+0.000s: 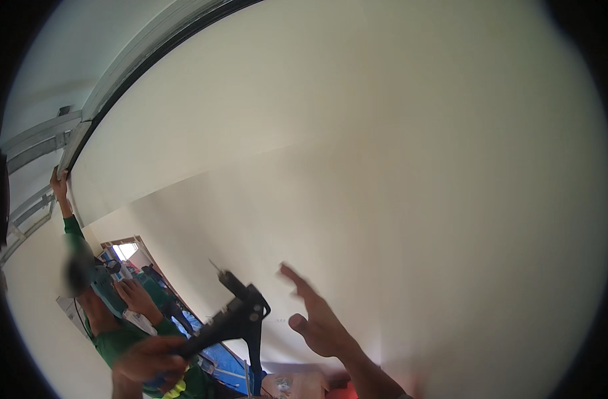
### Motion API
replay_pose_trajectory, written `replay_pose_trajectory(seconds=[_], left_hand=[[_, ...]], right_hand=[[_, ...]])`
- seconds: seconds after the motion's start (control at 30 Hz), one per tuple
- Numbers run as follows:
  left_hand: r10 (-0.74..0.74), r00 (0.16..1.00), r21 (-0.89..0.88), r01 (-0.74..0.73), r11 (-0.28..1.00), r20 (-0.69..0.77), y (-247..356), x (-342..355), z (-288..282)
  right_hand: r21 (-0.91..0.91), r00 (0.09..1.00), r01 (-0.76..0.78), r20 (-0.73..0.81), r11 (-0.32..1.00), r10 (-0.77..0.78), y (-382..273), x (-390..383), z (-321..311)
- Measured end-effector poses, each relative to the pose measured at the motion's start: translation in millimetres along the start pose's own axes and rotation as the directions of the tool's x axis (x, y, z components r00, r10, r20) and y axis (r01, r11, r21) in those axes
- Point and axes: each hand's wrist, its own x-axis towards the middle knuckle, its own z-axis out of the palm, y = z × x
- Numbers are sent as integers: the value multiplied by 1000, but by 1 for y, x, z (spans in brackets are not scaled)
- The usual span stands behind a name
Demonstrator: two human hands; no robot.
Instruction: The person uses a staple gun to attach a metal frame to the ceiling and then uses a power drill to secure a light fixture. The person works alongside another individual who also uses a drill.
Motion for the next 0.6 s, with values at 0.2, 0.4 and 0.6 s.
replay_pose_trajectory(seconds=[0.2,0.4,0.6], left_hand=[[341,939,198,-325,925,-50,107,6,19],[612,788,818,-393,421,64,228,20,45],[927,316,884,350,-309,199,287,57,57]], right_hand=[[489,953,-79,293,869,-79,-29,18,21],[591,959,284,-164,755,-233,-96,102,22],[474,908,379,-358,794,-220,-124,192,3]])
